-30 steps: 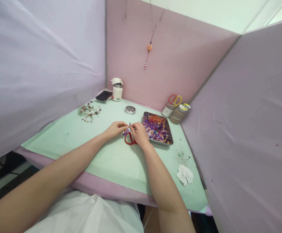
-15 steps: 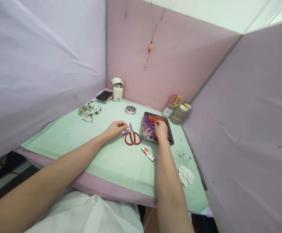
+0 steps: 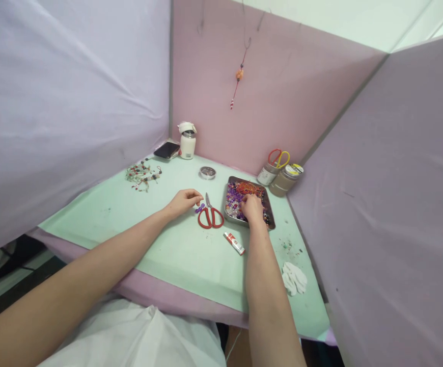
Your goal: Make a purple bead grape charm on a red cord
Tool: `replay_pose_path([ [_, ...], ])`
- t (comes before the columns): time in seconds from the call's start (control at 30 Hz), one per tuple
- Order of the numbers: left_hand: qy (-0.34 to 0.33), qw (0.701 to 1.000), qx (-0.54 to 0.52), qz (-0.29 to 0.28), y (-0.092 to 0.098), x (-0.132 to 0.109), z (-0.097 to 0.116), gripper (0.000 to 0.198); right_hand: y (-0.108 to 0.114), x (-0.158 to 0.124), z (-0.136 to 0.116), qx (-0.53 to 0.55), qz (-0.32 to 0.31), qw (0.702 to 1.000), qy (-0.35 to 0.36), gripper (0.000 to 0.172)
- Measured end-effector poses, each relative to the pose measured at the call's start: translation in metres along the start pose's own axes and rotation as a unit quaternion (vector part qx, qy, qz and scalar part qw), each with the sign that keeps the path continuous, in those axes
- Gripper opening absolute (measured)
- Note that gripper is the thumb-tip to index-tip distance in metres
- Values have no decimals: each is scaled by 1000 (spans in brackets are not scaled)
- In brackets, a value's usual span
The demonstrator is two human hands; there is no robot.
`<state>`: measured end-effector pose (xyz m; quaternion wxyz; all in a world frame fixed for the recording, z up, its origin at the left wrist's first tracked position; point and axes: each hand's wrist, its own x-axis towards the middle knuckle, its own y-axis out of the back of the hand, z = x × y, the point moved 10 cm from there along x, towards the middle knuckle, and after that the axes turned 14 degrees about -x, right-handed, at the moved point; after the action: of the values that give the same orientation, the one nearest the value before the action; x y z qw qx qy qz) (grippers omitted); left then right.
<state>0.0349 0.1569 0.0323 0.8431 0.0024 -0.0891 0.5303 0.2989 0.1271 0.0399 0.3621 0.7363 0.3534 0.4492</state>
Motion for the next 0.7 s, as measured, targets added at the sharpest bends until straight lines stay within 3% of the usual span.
replay_pose_path([
  [0.07,-3,1000,-1,1,0,0,0,14,14,-4,-7,36,37,999,-4,4],
  [0.17,-9,1000,-2,2,1,1,1,16,25,-11,-30,109,65,992,8,17],
  [0.4,-37,999,-5,16,6,1,4,17,4,-34,-99,276,-17,957,86,29],
  [0.7,-73,997,-5,-2,-1,-3,13,19,-2,-43,-106,334,-46,938,83,26],
])
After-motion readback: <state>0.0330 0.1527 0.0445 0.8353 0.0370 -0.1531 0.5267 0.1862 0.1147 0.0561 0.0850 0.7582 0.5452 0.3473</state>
